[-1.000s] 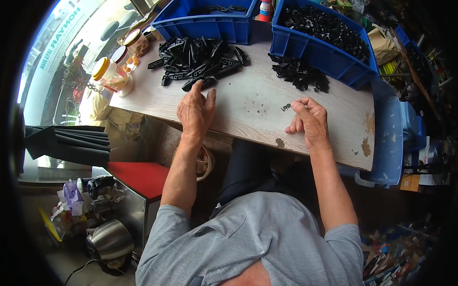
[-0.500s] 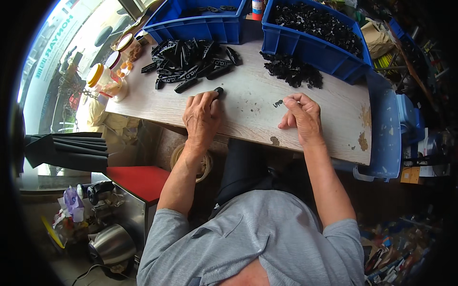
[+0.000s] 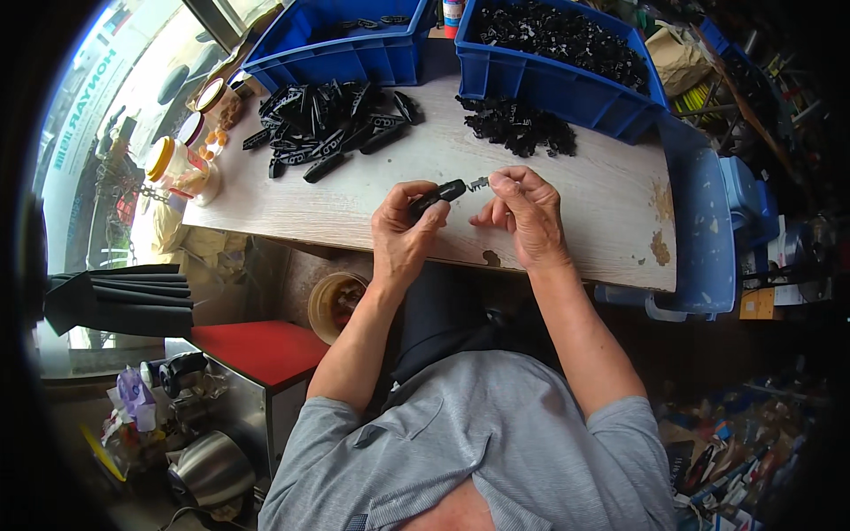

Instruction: Assembling small black plastic parts by manually inserting tiny pins or components into them at a workstation.

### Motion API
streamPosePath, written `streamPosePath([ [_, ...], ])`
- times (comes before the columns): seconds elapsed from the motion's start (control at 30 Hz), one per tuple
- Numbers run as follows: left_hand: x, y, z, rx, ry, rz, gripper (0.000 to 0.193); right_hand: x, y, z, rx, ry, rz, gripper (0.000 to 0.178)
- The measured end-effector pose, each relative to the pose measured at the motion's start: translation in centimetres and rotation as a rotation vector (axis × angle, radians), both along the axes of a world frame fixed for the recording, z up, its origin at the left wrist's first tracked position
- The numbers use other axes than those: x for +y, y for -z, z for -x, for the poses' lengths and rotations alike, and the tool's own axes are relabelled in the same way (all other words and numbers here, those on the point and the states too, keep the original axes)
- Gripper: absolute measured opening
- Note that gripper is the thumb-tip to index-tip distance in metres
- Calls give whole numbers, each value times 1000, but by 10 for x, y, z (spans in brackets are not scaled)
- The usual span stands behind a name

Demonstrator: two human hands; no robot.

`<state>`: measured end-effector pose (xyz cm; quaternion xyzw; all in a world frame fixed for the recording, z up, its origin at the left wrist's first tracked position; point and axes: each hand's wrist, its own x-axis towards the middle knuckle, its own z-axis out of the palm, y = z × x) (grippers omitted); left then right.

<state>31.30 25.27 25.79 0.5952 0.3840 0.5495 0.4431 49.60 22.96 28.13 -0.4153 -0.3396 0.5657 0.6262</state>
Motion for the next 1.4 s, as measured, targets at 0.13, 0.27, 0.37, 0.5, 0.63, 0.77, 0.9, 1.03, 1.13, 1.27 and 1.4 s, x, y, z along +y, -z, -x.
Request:
streamPosePath([
  [0.13, -6, -10, -26, -325, 219, 338, 22, 0, 3, -2, -19, 34, 12, 10],
  [0.27, 4, 6, -35, -303, 266, 340, 25, 2, 4, -1, 30, 21, 14, 7],
  [0.37, 8, 10, -37, -277, 286, 345, 25, 7, 11, -3, -14, 16, -25, 7],
  [0.5, 9, 2, -41, -328, 278, 385, 25, 9, 14, -11, -7, -23, 29, 8],
  [0.63, 11, -10, -42, -355, 262, 501, 21, 10, 10, -11, -16, -10, 70, 9],
  [0.77, 12, -10, -49, -393, 192, 524, 17, 13, 7, -16, -131, -8, 118, 14],
  [0.9, 11, -6, -42, -479, 147, 513, 14, 13, -8, -12, -231, -112, 230, 27],
  [1.03, 9, -10, -35, -493, 189, 523, 13, 11, 2, 0, -288, -83, 164, 30],
  [1.13, 11, -13, -30, -469, 205, 525, 12, 10, -2, 5, -332, -72, 128, 40],
  [1.27, 11, -7, -28, -489, 272, 508, 13, 7, -3, 7, -313, -57, 121, 40],
  [1.4, 8, -8, -31, -109, 88, 70, 17, 1, -1, -8, -244, -61, 110, 36],
])
